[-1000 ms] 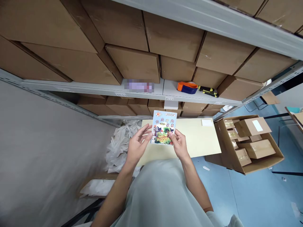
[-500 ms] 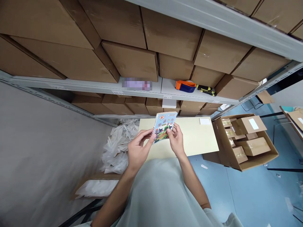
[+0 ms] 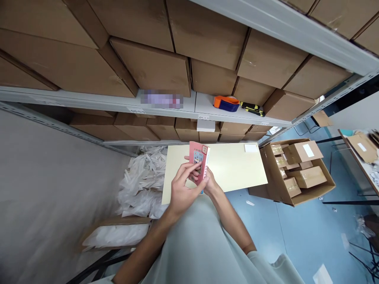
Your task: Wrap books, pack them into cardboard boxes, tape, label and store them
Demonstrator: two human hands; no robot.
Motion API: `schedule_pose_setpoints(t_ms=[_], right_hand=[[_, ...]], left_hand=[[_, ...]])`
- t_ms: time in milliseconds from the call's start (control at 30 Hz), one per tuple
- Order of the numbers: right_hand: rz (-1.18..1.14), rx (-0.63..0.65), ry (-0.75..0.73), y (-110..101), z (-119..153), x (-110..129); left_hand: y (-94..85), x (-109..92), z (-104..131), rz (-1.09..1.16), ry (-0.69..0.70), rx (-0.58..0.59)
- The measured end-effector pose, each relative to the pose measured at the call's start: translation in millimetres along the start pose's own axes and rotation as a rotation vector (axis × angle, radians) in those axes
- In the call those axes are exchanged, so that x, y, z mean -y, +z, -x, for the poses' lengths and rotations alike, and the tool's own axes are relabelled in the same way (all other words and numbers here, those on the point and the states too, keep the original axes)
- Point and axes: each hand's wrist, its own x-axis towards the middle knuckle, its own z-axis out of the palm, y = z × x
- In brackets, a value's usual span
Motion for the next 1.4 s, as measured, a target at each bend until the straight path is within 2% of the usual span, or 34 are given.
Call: schedule_pose_setpoints(t_ms=[133, 233, 333, 467, 600, 700, 800, 867, 933, 1100, 1167, 1267, 1400], right_hand=[[0.023, 0.033, 0.047, -19, -2, 9], [0.06, 0.016, 0.009, -30, -3, 13], [0.073, -0.018, -0.049, -30, -1, 13], [0.168, -0.035, -0.209, -23, 7, 15], [0.251, -0.04, -0.288, -24, 17, 23], [0.289, -0.039, -0.315, -29, 20, 24], [0.336, -0.099, -0.241, -36, 17, 14], [0.358, -0.126, -0.134, -42, 11, -5], [0.363, -0.105, -0.003, -48, 3, -32], [0.38, -0.065, 0.256, -54, -27, -124], [0.347, -0.035, 0.328, -52, -45, -161], [0.283, -0.004, 0.415, -48, -76, -209], [0.281, 0.036, 0.473, -48, -112, -255]], left_hand=[[-24.3, 11, -12, 0.171, -0.154, -0.015], [-40.4, 27, -22, 0.108, -0.186, -0.088], [-52.3, 39, -29, 0.004, -0.107, -0.137], [-64.1, 41, -32, -0.053, 0.083, -0.136], [-72.0, 41, -30, -0.092, 0.141, -0.119], [-73.8, 47, -27, -0.061, 0.081, -0.113], [-71.2, 62, -22, -0.016, -0.116, -0.148], [-67.9, 80, -17, 0.009, -0.273, -0.149], [-64.1, 107, -9, 0.032, -0.426, -0.123], [-57.9, 195, 20, 0.04, -0.739, -0.104], [-57.5, 231, 27, -0.006, -0.79, -0.115], [-58.5, 278, 26, -0.107, -0.78, -0.091], [-58.6, 325, 15, -0.183, -0.731, -0.073]])
